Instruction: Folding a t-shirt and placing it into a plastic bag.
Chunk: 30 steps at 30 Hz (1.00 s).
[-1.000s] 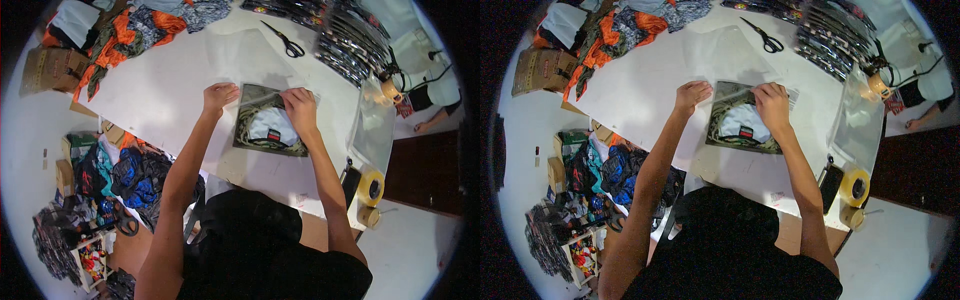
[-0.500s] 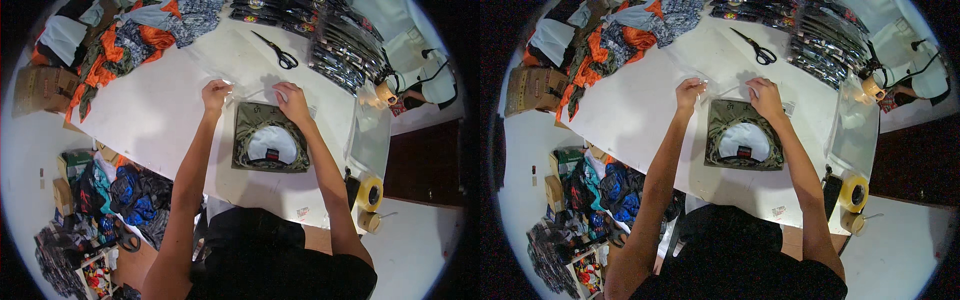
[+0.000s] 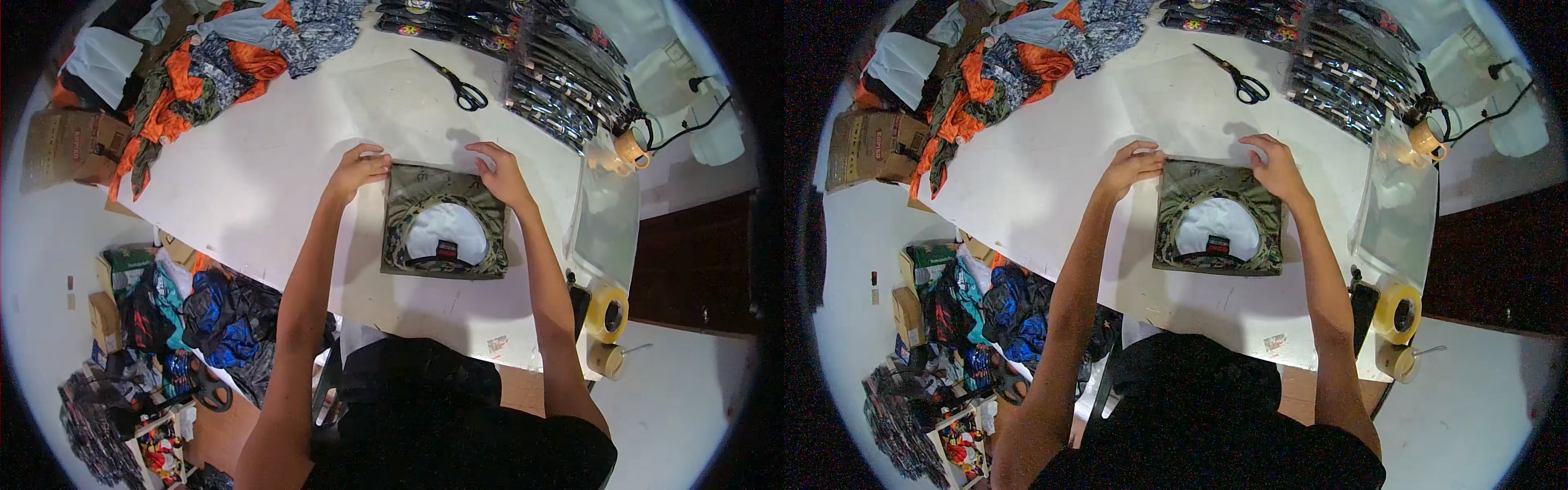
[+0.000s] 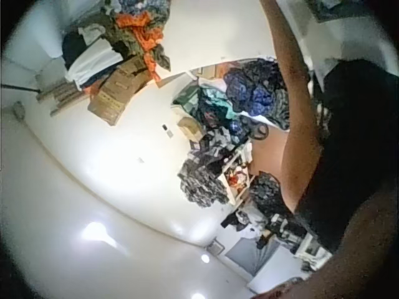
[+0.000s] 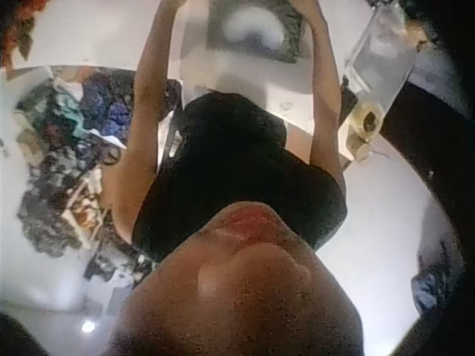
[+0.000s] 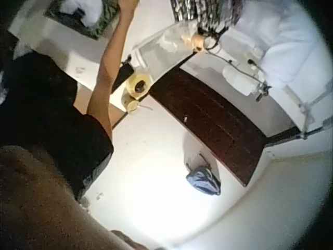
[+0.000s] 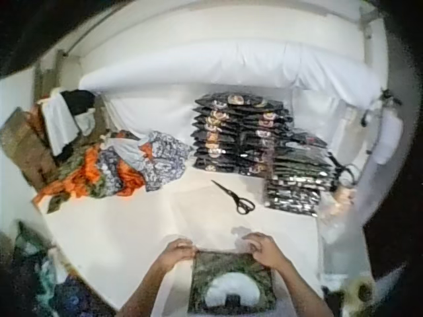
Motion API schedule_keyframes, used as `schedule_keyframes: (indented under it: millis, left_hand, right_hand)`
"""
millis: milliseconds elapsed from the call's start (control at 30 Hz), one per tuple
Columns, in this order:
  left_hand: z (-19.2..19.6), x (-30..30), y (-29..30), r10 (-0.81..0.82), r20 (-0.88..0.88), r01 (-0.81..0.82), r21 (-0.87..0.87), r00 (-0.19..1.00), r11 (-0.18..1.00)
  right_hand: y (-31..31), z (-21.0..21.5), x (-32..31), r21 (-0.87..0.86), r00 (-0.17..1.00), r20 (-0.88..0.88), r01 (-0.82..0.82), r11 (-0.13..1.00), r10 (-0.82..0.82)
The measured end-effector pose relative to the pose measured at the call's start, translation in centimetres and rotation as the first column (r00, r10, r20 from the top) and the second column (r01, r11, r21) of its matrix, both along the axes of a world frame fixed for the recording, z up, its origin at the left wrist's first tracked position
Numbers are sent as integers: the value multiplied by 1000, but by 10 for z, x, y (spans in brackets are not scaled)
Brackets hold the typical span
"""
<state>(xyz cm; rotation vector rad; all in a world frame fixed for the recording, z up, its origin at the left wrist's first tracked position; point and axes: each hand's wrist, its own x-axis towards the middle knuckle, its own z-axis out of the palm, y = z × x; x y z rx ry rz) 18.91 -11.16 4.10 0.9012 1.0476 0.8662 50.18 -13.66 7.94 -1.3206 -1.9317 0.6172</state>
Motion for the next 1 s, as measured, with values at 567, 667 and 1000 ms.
schedule_keyframes:
  millis: [567, 667, 1000]
  left_hand:
    - [5, -5, -36, -51, -190, 82, 155, 980, 984]
    - [9, -14, -64, -9, -205, 40, 148, 979, 988]
    - [9, 9, -79, 143, -156, -118, 155, 977, 981]
  right_hand:
    - [-25, -51, 49, 223, 996, 53, 54, 973, -68]
    - [-37, -45, 38, 235, 996, 83, 19, 972, -40]
    - [-51, -16, 40, 492, 959, 217, 54, 869, -182]
